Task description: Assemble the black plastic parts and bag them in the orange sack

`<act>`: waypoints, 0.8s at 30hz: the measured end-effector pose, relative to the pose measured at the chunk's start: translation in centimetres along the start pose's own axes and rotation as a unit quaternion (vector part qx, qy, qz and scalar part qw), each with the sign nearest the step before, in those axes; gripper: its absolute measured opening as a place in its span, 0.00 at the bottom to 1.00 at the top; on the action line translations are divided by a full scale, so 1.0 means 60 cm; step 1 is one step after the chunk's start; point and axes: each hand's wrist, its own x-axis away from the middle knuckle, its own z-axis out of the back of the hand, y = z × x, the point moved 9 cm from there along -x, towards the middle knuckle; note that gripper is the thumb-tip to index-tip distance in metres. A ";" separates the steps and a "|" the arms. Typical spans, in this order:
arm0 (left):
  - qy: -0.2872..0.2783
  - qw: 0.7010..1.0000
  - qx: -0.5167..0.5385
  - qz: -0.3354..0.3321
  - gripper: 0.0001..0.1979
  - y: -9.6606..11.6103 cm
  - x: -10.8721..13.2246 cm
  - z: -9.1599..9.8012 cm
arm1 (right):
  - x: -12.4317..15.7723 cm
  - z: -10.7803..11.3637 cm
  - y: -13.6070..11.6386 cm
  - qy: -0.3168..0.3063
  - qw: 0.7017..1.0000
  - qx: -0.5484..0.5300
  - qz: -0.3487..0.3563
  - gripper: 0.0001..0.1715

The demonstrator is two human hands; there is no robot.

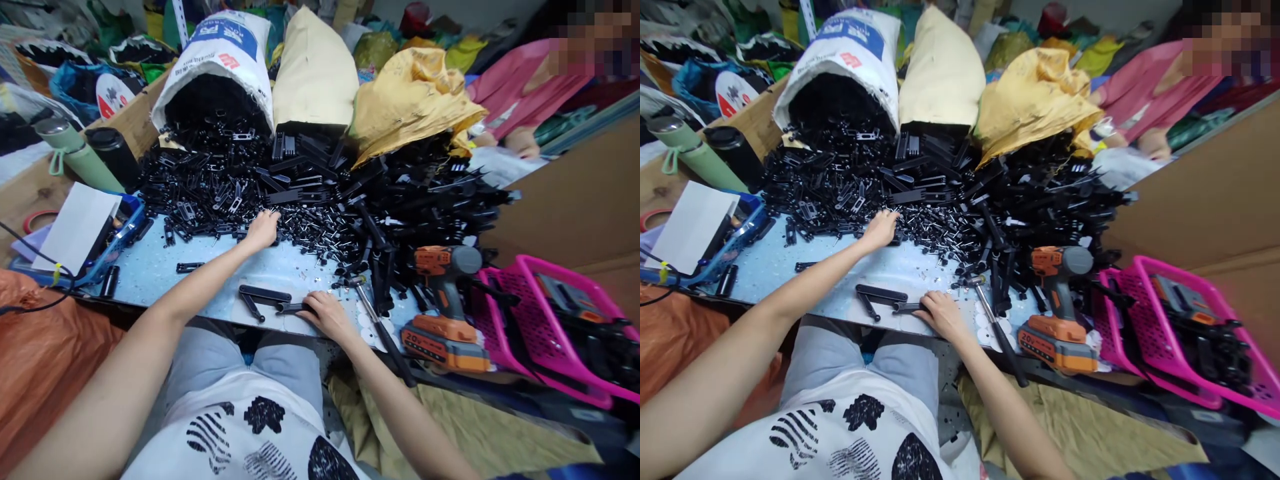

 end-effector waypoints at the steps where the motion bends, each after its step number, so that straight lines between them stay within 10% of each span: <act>1: -0.012 0.999 -0.037 0.014 0.18 -0.015 -0.034 -0.006 | 0.003 0.000 0.001 0.001 1.000 -0.012 -0.007 0.20; 6: -0.045 0.995 -0.088 -0.021 0.15 -0.037 -0.110 -0.041 | -0.028 0.033 0.038 0.037 0.998 -0.026 -0.042 0.19; 14: -0.050 0.991 -0.107 -0.061 0.15 -0.027 -0.104 -0.054 | -0.203 0.092 0.237 0.138 0.943 0.099 -0.287 0.21; 19: -0.044 0.990 -0.103 -0.083 0.12 -0.025 -0.086 -0.029 | -0.279 0.095 0.253 0.116 0.954 0.117 -0.251 0.17; 24: -0.021 0.995 -0.082 -0.061 0.11 -0.039 -0.002 0.027 | -0.237 0.140 0.212 0.211 0.956 -0.005 -0.202 0.17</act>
